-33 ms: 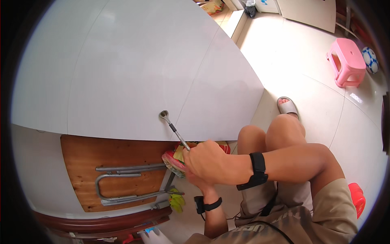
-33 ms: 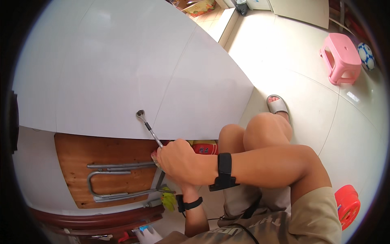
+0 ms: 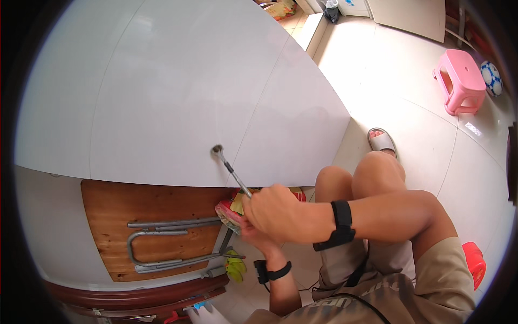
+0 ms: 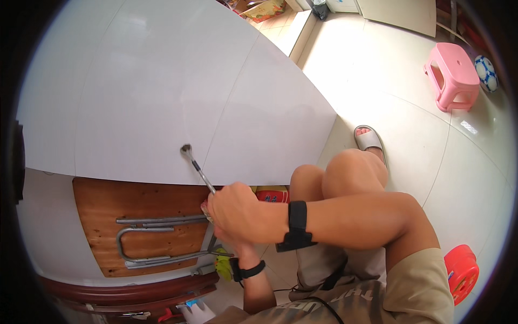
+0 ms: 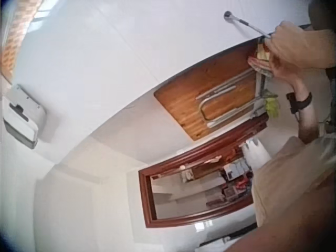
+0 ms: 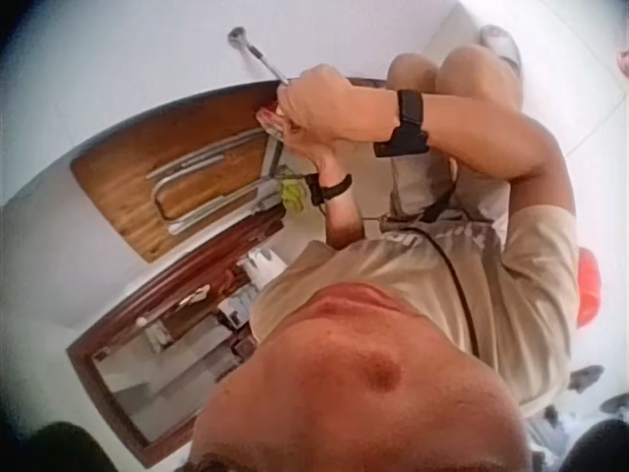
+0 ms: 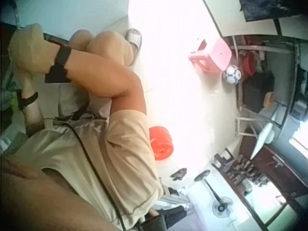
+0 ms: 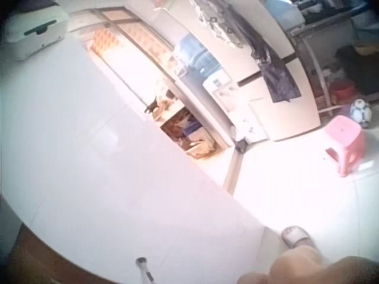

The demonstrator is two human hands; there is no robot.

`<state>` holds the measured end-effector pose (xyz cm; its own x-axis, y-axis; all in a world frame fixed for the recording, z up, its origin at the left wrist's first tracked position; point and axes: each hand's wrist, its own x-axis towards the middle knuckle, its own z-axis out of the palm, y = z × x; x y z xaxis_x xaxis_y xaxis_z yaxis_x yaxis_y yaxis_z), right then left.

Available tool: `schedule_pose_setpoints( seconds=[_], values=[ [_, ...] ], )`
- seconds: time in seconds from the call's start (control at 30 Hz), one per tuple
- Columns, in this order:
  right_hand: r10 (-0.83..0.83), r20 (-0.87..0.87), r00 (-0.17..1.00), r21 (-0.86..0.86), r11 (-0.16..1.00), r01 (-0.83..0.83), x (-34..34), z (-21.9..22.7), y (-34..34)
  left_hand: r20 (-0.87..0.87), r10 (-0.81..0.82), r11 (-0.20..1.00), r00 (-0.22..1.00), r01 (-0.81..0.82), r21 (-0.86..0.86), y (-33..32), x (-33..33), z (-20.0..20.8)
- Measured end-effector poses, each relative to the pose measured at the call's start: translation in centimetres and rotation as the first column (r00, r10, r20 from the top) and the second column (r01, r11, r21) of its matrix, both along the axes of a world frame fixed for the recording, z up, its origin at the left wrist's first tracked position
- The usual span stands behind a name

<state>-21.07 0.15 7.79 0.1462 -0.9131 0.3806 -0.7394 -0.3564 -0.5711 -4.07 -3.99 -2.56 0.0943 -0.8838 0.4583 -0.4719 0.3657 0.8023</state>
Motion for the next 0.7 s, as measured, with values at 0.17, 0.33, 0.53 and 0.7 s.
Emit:
schedule_pose_setpoints(
  seconds=[0.17, 0.33, 0.53, 0.7],
  values=[
    [-0.1, 0.114, 0.988, -0.077, 0.991, 0.109, -3.2, 0.7, -2.4, -0.151, -0.04, 0.988, 0.988, 0.017, -0.151, -1.2, -3.6, 10.2],
    [-0.135, 0.228, 0.964, -0.155, 0.973, 0.173, -3.3, -0.9, -2.6, 0.047, -0.06, 0.97, 0.997, 0.07, -0.233, -4.8, -6.0, 16.7],
    [-0.105, 0.258, 0.96, -0.145, 0.979, 0.145, -3.3, -0.1, -2.5, 0.181, 0.024, 0.979, 0.983, 0.014, -0.203, -5.5, -8.8, 18.3],
    [-0.036, 0.245, 0.969, -0.139, 0.988, 0.072, -2.6, -0.5, -2.7, 0.14, 0.047, 0.951, 0.989, -0.002, -0.308, -6.1, -8.2, 15.2]
  ],
)
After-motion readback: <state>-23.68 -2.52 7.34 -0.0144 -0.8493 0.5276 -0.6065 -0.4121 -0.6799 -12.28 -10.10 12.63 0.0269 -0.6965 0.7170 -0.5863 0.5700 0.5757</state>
